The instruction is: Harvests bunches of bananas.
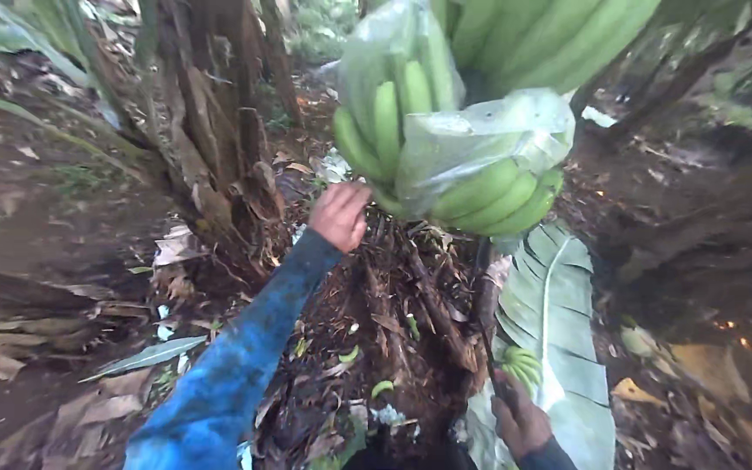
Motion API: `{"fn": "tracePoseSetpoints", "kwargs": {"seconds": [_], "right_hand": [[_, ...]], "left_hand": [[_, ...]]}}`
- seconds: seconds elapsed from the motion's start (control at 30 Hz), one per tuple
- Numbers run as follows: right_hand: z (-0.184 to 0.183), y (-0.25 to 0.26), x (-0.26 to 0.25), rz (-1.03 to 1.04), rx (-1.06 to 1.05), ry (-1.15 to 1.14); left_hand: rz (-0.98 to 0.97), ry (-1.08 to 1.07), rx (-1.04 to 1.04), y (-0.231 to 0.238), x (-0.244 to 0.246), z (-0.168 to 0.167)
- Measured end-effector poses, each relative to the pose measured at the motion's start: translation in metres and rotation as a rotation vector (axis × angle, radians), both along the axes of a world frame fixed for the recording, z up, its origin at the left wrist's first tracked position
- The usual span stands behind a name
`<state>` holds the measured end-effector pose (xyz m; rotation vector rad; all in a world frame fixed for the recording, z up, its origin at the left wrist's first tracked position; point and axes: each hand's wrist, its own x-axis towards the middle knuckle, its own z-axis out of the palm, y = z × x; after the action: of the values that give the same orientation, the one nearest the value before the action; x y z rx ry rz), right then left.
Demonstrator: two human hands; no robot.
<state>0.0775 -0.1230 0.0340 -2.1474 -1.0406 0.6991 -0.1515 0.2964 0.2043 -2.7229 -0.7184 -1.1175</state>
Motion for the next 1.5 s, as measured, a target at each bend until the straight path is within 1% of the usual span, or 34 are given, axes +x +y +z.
{"fn": "tracePoseSetpoints", "kwargs": {"seconds": [0.07, 0.13, 0.17, 0.23, 0.33, 0.4, 0.43, 0.53, 0.6, 0.7, 0.8, 0.87, 1.0, 1.07, 1.17, 1.2, 1.27, 1.3, 1.37, 1.47, 1.5], "right_hand": [[0.018, 0.019, -0.013, 0.045, 0.085, -0.126], [0.033, 0.036, -0.019, 0.076, 0.147, -0.259], [0.039, 0.044, -0.021, 0.088, 0.173, -0.333], [0.050, 0.058, -0.024, 0.116, 0.221, -0.492], [0.065, 0.081, -0.026, 0.149, 0.269, -0.650], [0.079, 0.095, -0.029, 0.168, 0.230, -0.691], [0.085, 0.100, -0.033, 0.174, 0.197, -0.712], [0.104, 0.117, -0.043, 0.176, 0.109, -0.803], [0.117, 0.124, -0.048, 0.187, 0.038, -0.849], [0.132, 0.126, -0.054, 0.201, 0.036, -0.934], [0.145, 0.120, -0.063, 0.179, -0.021, -1.014], [0.157, 0.113, -0.074, 0.150, -0.114, -1.042], [0.182, 0.099, -0.098, 0.090, -0.212, -1.135], [0.206, 0.098, -0.118, 0.058, -0.321, -1.145], [0.251, 0.108, -0.153, 0.043, -0.584, -1.104], [0.261, 0.113, -0.161, 0.039, -0.631, -1.104], [0.269, 0.120, -0.161, 0.045, -0.680, -1.105], [0.267, 0.116, -0.151, 0.066, -0.661, -1.123], [0.266, 0.081, -0.136, 0.108, -0.627, -1.168], [0.297, 0.007, -0.147, 0.157, -0.518, -1.335], [0.310, -0.019, -0.151, 0.143, -0.501, -1.349]], "left_hand": [[-0.049, 0.176, -0.027, 0.022, 0.016, -0.014], [-0.032, 0.329, -0.062, 0.038, 0.035, -0.031], [-0.007, 0.359, -0.055, 0.044, 0.045, -0.039], [0.050, 0.331, -0.010, 0.054, 0.062, -0.050], [0.098, 0.178, 0.008, 0.062, 0.083, -0.055], [0.082, 0.047, 0.050, 0.070, 0.093, -0.063], [0.058, 0.019, 0.065, 0.073, 0.094, -0.065], [-0.021, 0.037, 0.102, 0.078, 0.083, -0.069], [-0.042, 0.065, 0.113, 0.068, 0.073, -0.065], [-0.064, 0.051, 0.125, 0.040, 0.058, -0.058], [-0.070, 0.030, 0.134, 0.009, 0.043, -0.047], [-0.057, 0.008, 0.160, -0.008, 0.036, -0.041], [-0.058, 0.025, 0.165, -0.036, 0.026, -0.026], [-0.079, 0.036, 0.159, -0.048, 0.021, -0.020], [-0.096, 0.049, 0.151, -0.068, 0.017, -0.011], [-0.095, 0.055, 0.148, -0.073, 0.016, -0.010], [-0.103, 0.050, 0.154, -0.082, 0.017, -0.008], [-0.105, 0.054, 0.152, -0.087, 0.018, -0.008], [-0.118, 0.082, 0.131, -0.108, 0.019, -0.008], [-0.126, 0.096, 0.087, -0.142, 0.013, -0.002], [-0.135, 0.089, 0.074, -0.149, 0.013, 0.000]]}}
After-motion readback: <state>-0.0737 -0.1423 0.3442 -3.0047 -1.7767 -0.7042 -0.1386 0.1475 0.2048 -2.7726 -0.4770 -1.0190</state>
